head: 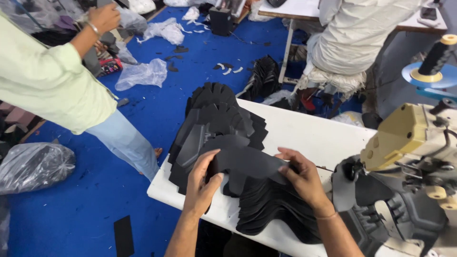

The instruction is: The person uses a sewing machine to stitch black, curved fabric pieces. They feed the material under the presser foot, guide it through the machine, and then stack the finished pieces on the table. Another person assists by handing over additional pieces and organizing the stack.

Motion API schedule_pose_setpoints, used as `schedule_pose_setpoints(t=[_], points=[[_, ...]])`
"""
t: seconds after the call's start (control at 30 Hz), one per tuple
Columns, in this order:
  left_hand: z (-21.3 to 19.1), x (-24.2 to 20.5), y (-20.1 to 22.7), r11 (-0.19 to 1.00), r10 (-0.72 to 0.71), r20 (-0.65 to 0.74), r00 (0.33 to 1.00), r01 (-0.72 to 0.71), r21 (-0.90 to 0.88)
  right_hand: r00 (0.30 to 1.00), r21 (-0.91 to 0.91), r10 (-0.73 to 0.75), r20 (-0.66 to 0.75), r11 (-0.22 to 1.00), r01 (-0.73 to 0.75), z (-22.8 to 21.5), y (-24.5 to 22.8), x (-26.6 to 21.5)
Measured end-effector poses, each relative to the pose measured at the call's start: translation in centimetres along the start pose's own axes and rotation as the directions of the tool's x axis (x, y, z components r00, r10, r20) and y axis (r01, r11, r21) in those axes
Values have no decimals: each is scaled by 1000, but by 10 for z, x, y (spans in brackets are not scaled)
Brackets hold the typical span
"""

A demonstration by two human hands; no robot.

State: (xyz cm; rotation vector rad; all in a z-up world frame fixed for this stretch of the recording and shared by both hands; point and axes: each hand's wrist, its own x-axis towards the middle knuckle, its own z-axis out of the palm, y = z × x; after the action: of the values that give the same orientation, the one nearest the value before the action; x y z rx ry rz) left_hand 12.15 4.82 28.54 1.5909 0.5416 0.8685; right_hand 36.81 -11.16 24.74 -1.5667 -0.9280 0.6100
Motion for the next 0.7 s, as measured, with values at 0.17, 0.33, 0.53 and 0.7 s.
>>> schedule_pose_setpoints(t=[0.17, 0.33, 0.53, 0.7], points=[[23, 5, 18, 964, 215, 246, 945, -245, 100, 998, 392, -60, 18, 919, 48, 0, -22, -4], [50, -1, 10, 985, 43, 207, 977, -76, 154, 997, 650, 29, -70, 760, 24, -1, -14, -9], [58, -13, 2, 974, -27, 51, 998, 14, 227, 986, 716, 151, -73, 696, -54, -6, -36, -23], [52, -19, -22, 971, -197, 162, 967, 216, -107, 992, 649, 84, -96, 761, -2, -11, -24, -14]])
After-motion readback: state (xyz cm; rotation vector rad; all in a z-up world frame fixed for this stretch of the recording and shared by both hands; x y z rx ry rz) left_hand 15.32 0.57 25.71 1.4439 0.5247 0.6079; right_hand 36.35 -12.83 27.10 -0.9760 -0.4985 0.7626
